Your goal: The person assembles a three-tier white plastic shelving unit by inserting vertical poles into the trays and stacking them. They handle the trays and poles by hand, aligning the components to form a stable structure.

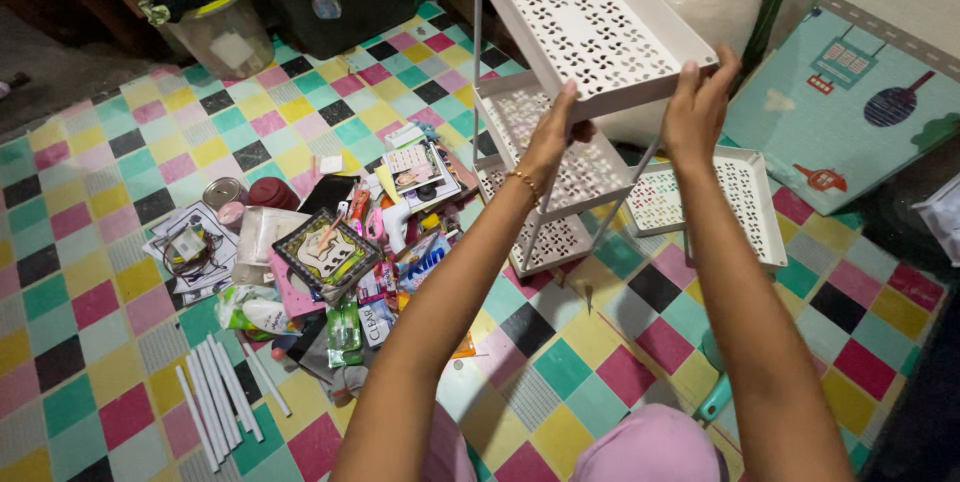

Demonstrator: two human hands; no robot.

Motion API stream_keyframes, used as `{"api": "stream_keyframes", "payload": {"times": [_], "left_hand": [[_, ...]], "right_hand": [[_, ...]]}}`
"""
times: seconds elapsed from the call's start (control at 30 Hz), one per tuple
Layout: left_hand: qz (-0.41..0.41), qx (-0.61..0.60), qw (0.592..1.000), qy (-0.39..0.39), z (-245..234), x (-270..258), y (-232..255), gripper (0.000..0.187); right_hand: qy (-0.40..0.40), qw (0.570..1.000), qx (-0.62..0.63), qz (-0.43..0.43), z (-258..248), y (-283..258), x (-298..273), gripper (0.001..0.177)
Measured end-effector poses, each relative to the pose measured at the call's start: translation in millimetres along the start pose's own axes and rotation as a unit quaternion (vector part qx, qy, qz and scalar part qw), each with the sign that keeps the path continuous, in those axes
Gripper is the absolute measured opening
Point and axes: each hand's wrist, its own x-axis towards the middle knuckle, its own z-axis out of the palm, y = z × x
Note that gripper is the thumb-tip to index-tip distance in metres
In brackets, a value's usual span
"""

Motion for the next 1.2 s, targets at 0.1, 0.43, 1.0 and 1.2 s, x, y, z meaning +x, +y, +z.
{"api": "stream_keyframes", "payload": {"times": [0.1,0.43,1.0,1.2], "left_hand": [[0.007,-0.013,1.0,-0.022,13,-1,-4,0.069],[0.057,-0.074,0.995,-0.045,35,17,-38,0.065],[0.026,0.085,0.99,-0.112,41,26,-72,0.051],[0.024,0.175,0.984,-0.012,11,26,-56,0.036]], "right_hand": [[0.02,0.994,0.043,-0.102,-10,-22,-38,0.078],[-0.108,0.983,-0.048,-0.139,-35,-49,-51,0.114],[-0.086,0.975,-0.123,-0.164,-53,-92,-57,0.068],[-0.129,0.981,-0.104,-0.103,-65,-77,-37,0.069]]}}
